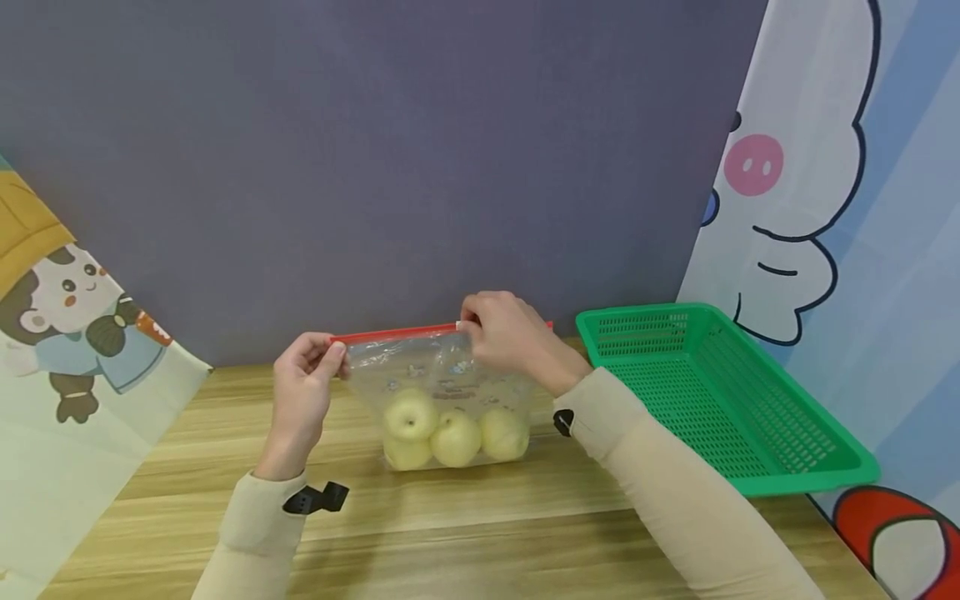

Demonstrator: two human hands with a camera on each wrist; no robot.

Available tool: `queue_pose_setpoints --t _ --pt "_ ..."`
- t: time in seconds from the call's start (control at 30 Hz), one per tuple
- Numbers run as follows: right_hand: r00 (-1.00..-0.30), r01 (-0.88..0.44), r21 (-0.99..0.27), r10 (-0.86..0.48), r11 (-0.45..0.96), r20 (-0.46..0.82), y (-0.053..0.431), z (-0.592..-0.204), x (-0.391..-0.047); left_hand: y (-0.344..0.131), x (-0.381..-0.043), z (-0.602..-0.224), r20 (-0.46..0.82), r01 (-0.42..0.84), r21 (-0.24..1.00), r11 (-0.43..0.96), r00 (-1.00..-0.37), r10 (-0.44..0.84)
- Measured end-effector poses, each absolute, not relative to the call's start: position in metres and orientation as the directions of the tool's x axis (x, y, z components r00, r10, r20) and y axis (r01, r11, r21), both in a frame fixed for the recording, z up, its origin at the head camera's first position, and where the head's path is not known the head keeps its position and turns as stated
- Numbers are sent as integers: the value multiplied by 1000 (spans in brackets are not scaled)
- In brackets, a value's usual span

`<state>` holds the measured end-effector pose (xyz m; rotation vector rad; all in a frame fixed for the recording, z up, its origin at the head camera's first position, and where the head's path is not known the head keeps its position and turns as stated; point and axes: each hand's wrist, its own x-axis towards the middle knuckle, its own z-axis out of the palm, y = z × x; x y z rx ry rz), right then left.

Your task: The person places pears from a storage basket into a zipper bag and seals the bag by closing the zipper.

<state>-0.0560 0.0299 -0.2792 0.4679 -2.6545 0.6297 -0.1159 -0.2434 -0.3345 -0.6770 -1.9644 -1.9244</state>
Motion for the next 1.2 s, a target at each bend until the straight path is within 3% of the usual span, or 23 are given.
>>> queue_pose_setpoints --t 1.2 --pt "-895 -361 -384 -199 850 399 59 -280 -50 -242 -119 -334 510 514 858 -6 -851 125"
